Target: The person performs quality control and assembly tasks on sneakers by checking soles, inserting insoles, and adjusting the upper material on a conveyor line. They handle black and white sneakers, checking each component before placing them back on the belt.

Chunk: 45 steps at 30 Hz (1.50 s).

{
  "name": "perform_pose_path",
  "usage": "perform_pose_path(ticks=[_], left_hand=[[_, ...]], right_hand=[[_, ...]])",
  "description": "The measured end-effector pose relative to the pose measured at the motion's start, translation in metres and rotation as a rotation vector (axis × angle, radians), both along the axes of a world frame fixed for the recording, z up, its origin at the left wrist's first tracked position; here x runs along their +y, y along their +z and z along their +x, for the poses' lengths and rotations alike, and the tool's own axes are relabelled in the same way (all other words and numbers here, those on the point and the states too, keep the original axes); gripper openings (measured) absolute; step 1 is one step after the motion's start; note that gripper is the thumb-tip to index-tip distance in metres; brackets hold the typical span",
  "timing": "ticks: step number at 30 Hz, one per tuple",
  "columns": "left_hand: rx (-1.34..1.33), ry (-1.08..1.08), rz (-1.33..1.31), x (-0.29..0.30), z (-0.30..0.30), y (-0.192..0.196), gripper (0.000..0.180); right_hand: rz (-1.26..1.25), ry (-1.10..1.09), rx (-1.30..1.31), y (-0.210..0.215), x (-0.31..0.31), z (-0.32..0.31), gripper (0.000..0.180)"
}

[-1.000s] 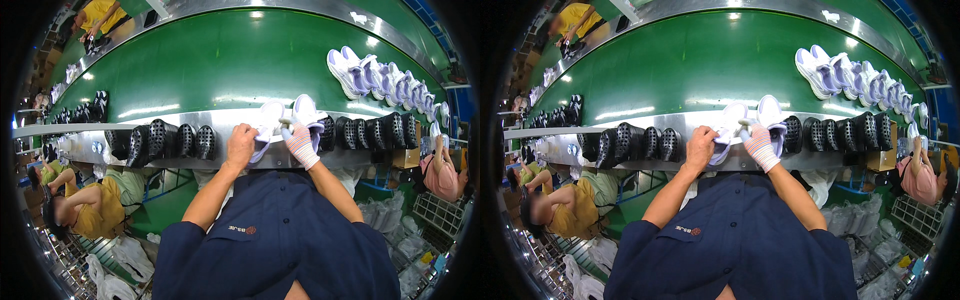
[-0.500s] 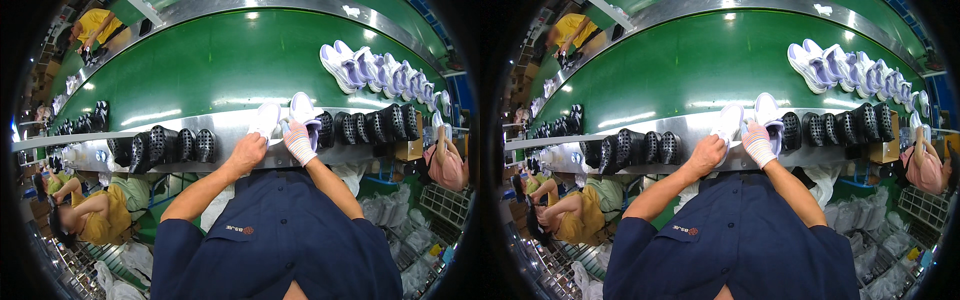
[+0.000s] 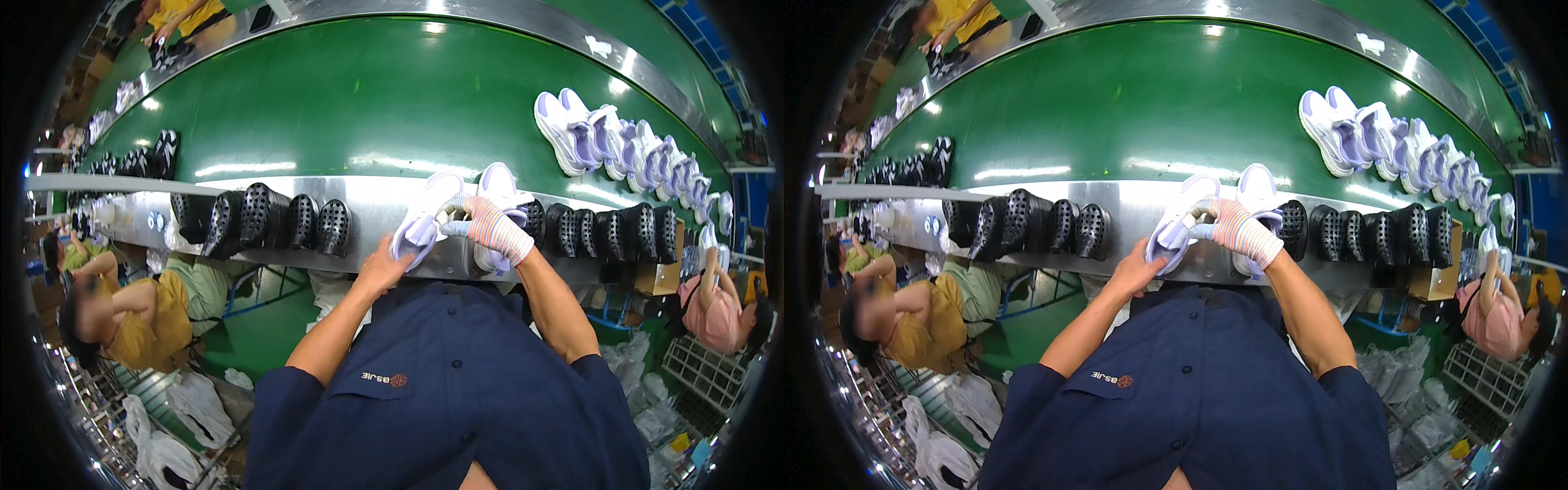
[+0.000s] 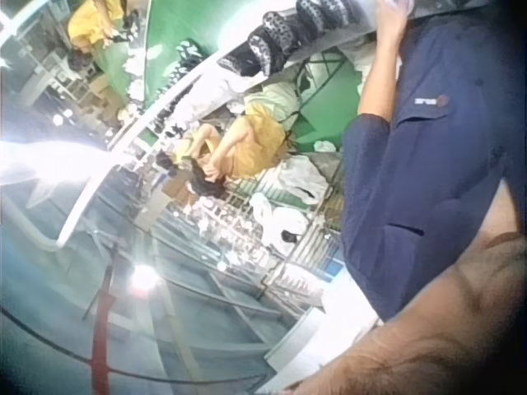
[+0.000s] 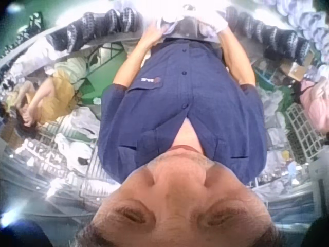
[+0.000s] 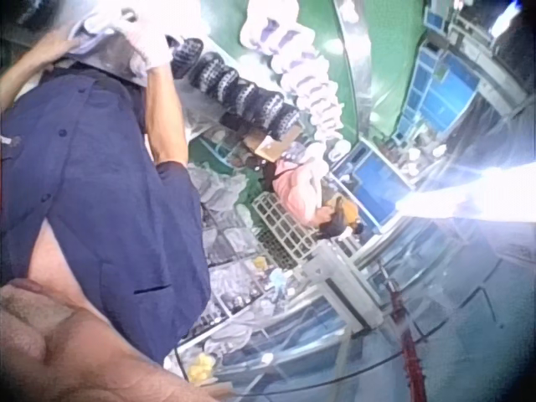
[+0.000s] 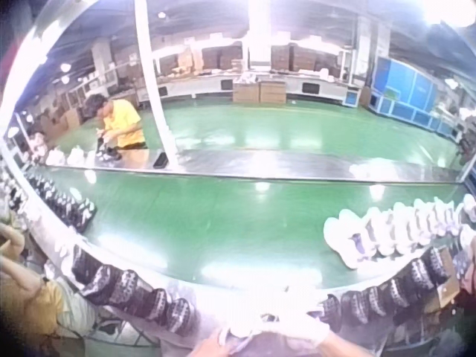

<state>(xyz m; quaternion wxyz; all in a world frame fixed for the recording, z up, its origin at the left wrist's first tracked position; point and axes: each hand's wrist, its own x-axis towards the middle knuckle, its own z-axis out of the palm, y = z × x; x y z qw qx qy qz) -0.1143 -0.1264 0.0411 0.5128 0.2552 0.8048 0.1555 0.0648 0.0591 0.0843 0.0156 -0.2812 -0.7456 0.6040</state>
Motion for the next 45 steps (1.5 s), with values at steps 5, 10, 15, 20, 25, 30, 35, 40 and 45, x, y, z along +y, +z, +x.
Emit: perform_pose_path(ticks=[5, 10, 15, 20, 25, 30, 35, 40, 45], left_hand=[[-0.47, 0.625, 0.039, -0.001, 0.008, -0.021, 0.075], [0.106, 0.353, 0.274, -0.027, 0.01, 0.002, 0.069], [0.311, 0.166, 0.498, -0.044, -0.001, 0.015, 0.074], [0.376, 0.091, 0.605, -0.05, -0.009, 0.026, 0.076], [0.336, 0.037, 0.606, -0.051, -0.018, 0.034, 0.076], [0.295, -0.019, 0.597, -0.052, -0.025, 0.037, 0.075], [0.304, -0.018, 0.583, -0.051, -0.031, 0.034, 0.073], [0.264, -0.053, 0.593, -0.046, -0.033, 0.039, 0.073], [0.272, -0.097, 0.576, -0.047, -0.037, 0.037, 0.074]], right_hand=[[0.083, 0.174, -0.025, 0.013, 0.012, -0.018, 0.021], [-0.036, 0.279, -0.028, 0.025, -0.001, -0.028, 0.027], [-0.023, 0.349, -0.068, 0.036, -0.015, -0.042, 0.03], [0.048, 0.436, -0.015, 0.019, -0.019, -0.048, 0.029], [-0.006, 0.424, -0.086, 0.024, -0.026, -0.053, 0.026], [-0.16, 0.404, -0.127, 0.024, -0.03, -0.057, 0.024], [-0.103, 0.445, -0.064, 0.025, -0.029, -0.056, 0.022], [-0.164, 0.393, -0.077, 0.024, -0.032, -0.057, 0.02], [-0.113, 0.4, -0.112, 0.021, -0.034, -0.061, 0.022]])
